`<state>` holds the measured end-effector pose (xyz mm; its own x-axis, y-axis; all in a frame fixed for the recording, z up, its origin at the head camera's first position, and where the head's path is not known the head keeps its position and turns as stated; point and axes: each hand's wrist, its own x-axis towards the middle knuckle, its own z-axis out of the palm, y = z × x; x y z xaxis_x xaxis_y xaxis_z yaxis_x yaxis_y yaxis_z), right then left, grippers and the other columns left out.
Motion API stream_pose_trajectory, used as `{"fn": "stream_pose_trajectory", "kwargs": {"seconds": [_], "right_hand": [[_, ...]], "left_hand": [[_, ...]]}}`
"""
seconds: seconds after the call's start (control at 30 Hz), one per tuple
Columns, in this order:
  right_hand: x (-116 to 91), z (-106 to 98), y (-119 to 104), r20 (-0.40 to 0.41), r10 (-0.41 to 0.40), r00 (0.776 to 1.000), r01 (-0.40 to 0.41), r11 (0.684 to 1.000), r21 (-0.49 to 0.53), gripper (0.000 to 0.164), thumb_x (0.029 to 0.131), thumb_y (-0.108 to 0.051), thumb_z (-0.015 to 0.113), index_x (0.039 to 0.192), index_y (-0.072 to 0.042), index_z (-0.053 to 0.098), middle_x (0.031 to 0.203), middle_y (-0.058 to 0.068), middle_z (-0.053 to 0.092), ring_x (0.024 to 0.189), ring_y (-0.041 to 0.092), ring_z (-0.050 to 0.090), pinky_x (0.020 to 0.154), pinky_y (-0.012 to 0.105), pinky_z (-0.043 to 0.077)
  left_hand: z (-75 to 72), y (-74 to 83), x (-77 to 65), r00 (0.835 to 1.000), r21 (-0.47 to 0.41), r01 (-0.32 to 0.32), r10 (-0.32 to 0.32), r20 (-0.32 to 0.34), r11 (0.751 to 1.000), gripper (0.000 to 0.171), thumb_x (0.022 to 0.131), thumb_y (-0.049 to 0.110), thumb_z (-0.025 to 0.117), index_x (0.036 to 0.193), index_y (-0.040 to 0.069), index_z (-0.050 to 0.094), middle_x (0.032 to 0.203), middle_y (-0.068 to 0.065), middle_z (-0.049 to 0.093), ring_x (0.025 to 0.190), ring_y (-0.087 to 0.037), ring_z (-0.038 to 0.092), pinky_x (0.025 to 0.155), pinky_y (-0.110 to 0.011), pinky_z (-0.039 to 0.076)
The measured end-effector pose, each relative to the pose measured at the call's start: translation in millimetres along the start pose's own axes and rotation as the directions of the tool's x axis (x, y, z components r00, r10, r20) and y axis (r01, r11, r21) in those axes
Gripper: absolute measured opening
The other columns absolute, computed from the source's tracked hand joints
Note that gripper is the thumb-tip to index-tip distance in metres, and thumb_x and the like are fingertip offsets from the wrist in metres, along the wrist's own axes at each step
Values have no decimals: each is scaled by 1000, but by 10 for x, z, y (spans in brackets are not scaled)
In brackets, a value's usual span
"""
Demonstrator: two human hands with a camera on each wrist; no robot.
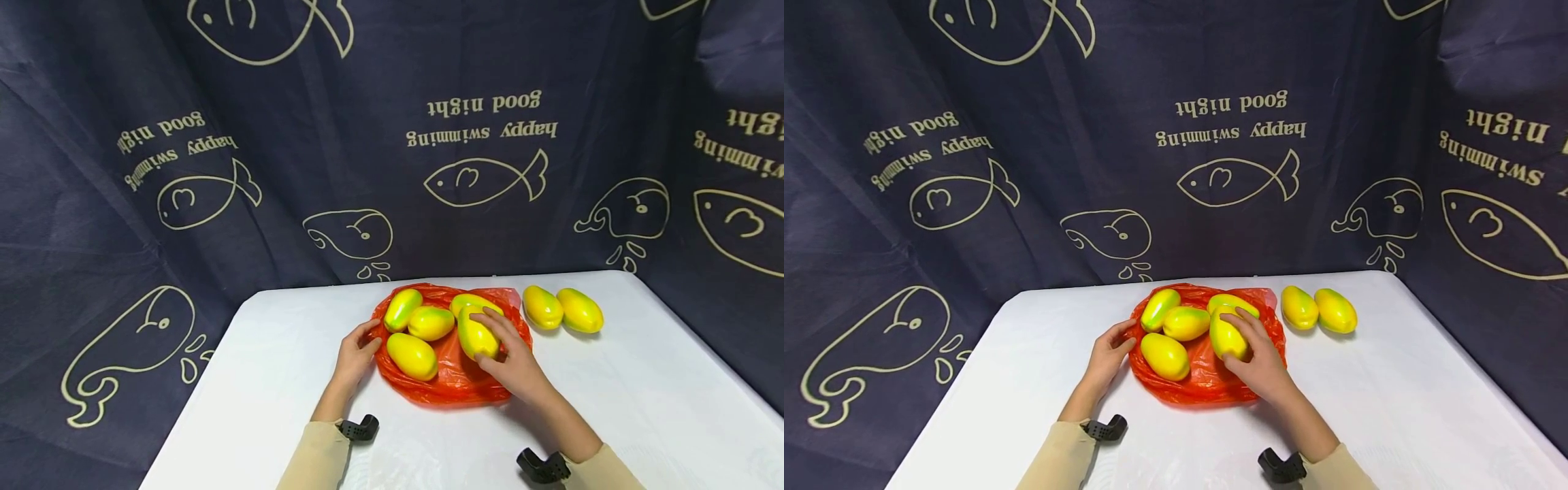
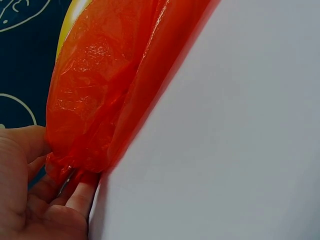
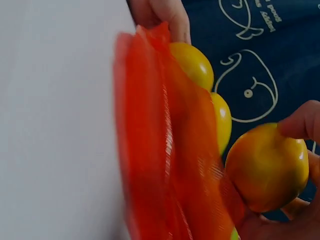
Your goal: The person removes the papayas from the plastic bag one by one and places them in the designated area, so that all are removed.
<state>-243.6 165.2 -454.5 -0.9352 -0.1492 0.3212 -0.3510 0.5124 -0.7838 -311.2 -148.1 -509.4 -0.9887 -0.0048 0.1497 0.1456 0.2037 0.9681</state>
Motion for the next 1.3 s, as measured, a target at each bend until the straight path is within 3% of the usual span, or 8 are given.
{"fn": "stream_pose_trajectory", "kwargs": {"seconds": [0.2,0.4,0.5,0.7,0.97,1.1,1.3], "right_hand": [[15,-150,17,0,-26,1000,26,998,54,62,87,-21,75,143,-28,51,161,8,32,140,37,37,97,53,55],[44,-325,38,-75,-36,997,38,999,30,56,88,-19,76,140,-23,54,160,8,35,145,36,32,95,16,49],[46,-427,51,-106,-26,994,30,999,34,58,89,-18,75,142,-20,52,160,9,34,143,35,34,89,5,43],[55,-615,59,-157,4,988,-6,1000,-9,70,89,-15,73,151,-19,41,156,14,35,130,32,40,86,-1,39],[82,-793,67,-264,35,964,-56,996,-74,67,89,-13,71,151,-20,44,148,16,35,129,32,37,84,-2,34],[77,-881,115,-334,66,940,-96,993,-74,63,92,-14,66,151,-24,44,144,14,32,124,20,32,83,-1,32],[91,-1027,243,-427,105,898,-138,989,-45,59,93,-16,63,149,-26,47,140,7,31,116,0,28,83,1,34]], "left_hand": [[-3,124,-54,1000,6,6,-6,8,1000,41,96,3,59,137,4,59,143,-19,56,134,-35,53,116,-50,40],[15,30,-12,1000,-13,-2,2,-2,1000,40,95,6,62,135,9,62,142,-15,58,132,-32,55,115,-48,42],[18,25,-11,1000,-30,-9,9,3,1000,41,95,6,62,136,8,61,142,-15,58,132,-32,55,115,-48,42],[12,22,-8,1000,-23,-5,6,8,1000,41,94,4,62,135,9,62,141,-15,59,130,-31,56,115,-47,43],[5,2,-2,1000,-19,7,-7,-5,1000,41,95,5,62,136,8,61,142,-16,58,131,-31,55,114,-47,43],[14,57,-22,1000,-17,10,-10,2,1000,42,96,3,60,138,6,59,144,-18,56,133,-33,53,116,-49,41],[5,297,-117,1000,2,19,-19,20,1000,42,95,-1,59,137,-2,57,142,-23,56,131,-37,54,114,-50,42]]}}
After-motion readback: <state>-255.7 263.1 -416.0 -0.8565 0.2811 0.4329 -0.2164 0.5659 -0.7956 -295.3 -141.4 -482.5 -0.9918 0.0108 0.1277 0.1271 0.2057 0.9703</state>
